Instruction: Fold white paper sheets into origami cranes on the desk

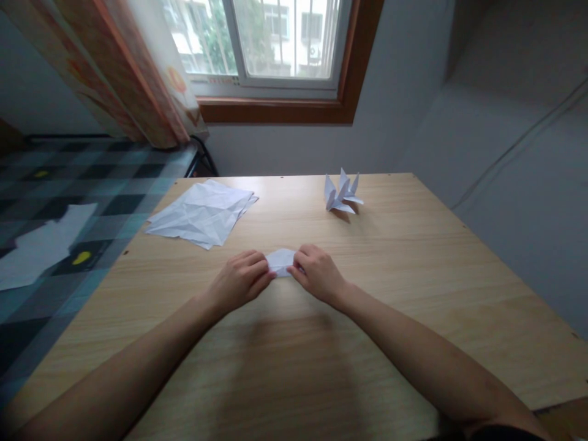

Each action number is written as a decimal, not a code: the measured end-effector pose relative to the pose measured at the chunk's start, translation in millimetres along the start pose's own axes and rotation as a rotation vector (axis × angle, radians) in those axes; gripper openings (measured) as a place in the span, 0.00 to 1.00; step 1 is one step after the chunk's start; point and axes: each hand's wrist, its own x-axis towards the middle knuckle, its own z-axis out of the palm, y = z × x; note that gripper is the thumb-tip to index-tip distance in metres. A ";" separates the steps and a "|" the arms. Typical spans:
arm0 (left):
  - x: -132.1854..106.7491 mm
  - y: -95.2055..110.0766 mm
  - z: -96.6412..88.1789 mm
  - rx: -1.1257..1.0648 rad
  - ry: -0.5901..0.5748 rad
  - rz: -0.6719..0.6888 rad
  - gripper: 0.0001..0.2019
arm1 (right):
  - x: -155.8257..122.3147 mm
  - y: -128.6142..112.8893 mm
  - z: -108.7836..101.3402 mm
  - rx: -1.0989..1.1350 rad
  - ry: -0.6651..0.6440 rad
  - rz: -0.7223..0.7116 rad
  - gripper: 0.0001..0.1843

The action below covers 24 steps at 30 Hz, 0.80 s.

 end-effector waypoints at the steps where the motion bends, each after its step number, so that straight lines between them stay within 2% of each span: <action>1: 0.3 -0.2 0.4 0.003 -0.013 -0.015 0.15 | 0.7 0.5 0.6 0.004 -0.010 0.029 0.09; 5: -0.8 -1.0 2.7 -0.019 -0.033 0.001 0.10 | 2.1 0.1 2.6 -0.029 -0.026 0.041 0.06; 8: -2.0 -0.6 2.5 -0.025 -0.045 0.065 0.13 | 1.8 -1.4 2.1 -0.078 -0.044 -0.049 0.06; 11: -2.1 1.0 -0.4 0.009 -0.065 0.090 0.13 | 0.9 -0.3 0.4 -0.125 -0.117 -0.177 0.09; 13: -1.8 2.2 -2.4 0.026 -0.083 0.102 0.13 | 0.0 2.3 -1.2 -0.128 -0.145 -0.204 0.09; 18: -1.3 3.6 -2.9 0.011 -0.088 0.130 0.12 | -1.2 8.5 -4.0 0.023 -0.115 -0.101 0.10; 22: 0.2 5.0 -3.9 -0.002 -0.109 0.152 0.11 | 4.5 8.9 -0.7 0.158 0.074 0.103 0.08; 24: 1.0 5.7 -4.6 0.009 -0.110 0.160 0.12 | 9.8 9.4 2.3 0.181 0.123 0.177 0.10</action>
